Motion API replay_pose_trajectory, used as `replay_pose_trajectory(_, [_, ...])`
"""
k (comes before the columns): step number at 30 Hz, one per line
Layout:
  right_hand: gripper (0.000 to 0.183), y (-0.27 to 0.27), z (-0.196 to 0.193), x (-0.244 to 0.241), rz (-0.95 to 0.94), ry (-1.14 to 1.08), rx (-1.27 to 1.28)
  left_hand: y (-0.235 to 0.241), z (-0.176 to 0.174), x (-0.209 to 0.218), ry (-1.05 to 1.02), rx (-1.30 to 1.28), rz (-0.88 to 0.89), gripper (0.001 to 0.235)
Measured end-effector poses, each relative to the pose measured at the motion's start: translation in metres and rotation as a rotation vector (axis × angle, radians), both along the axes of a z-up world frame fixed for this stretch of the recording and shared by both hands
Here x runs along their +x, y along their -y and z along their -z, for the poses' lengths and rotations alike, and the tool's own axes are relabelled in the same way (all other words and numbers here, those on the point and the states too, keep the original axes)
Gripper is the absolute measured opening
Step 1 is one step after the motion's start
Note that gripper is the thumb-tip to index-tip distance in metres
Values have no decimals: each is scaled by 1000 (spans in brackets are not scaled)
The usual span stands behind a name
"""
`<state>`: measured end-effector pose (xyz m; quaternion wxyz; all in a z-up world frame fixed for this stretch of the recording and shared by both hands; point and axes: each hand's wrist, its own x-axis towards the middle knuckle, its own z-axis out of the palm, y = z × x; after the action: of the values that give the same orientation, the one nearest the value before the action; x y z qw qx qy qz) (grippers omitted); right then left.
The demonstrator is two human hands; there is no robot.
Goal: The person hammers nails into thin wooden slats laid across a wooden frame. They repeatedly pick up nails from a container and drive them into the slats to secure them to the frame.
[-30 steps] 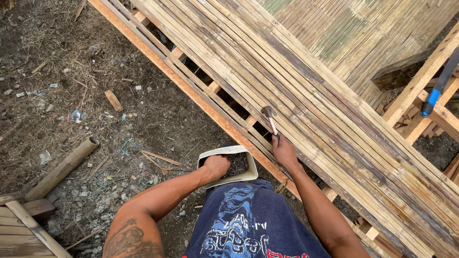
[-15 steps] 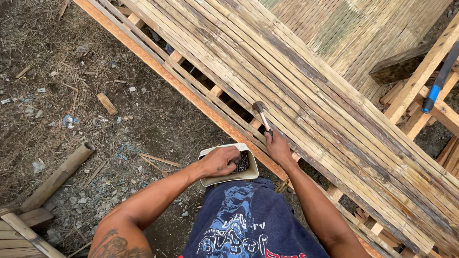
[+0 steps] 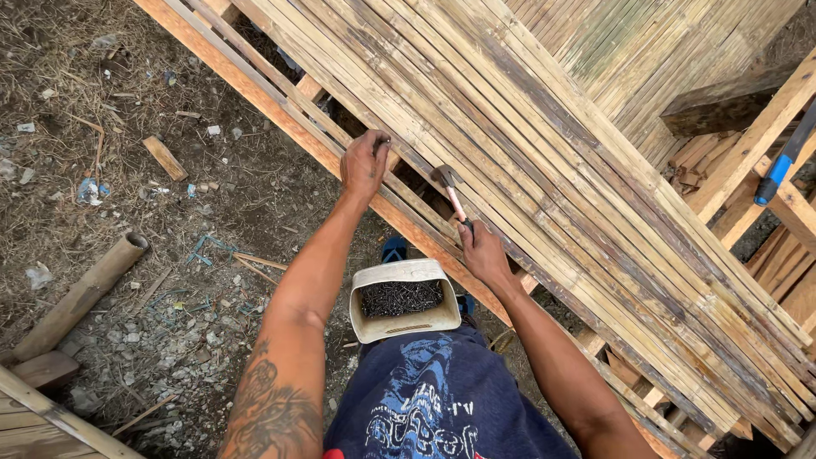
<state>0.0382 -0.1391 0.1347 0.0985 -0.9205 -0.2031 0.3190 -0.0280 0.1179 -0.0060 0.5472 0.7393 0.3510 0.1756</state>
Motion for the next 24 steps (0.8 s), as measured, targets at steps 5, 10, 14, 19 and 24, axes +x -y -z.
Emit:
replay_pose_trajectory(5, [29,-42,-14,-2,-61,0,15,-2,8,15,25,223,30,14])
replay_pose_trajectory(10, [19,-61,-13,0,-182,93,281,4,16,18,13,242,35,15])
replay_pose_trajectory(14, [21,-87,0,9,-264,130,140,3,20,17,24,280,29,18])
replay_pose_trajectory(19, [28,-94,-32,10,-147,-10,117,-4,23,12,-233,380,137,47])
replay_pose_trajectory(24, [28,-82,-38,3,-489,345,652,2,33,6,-498,401,431,71])
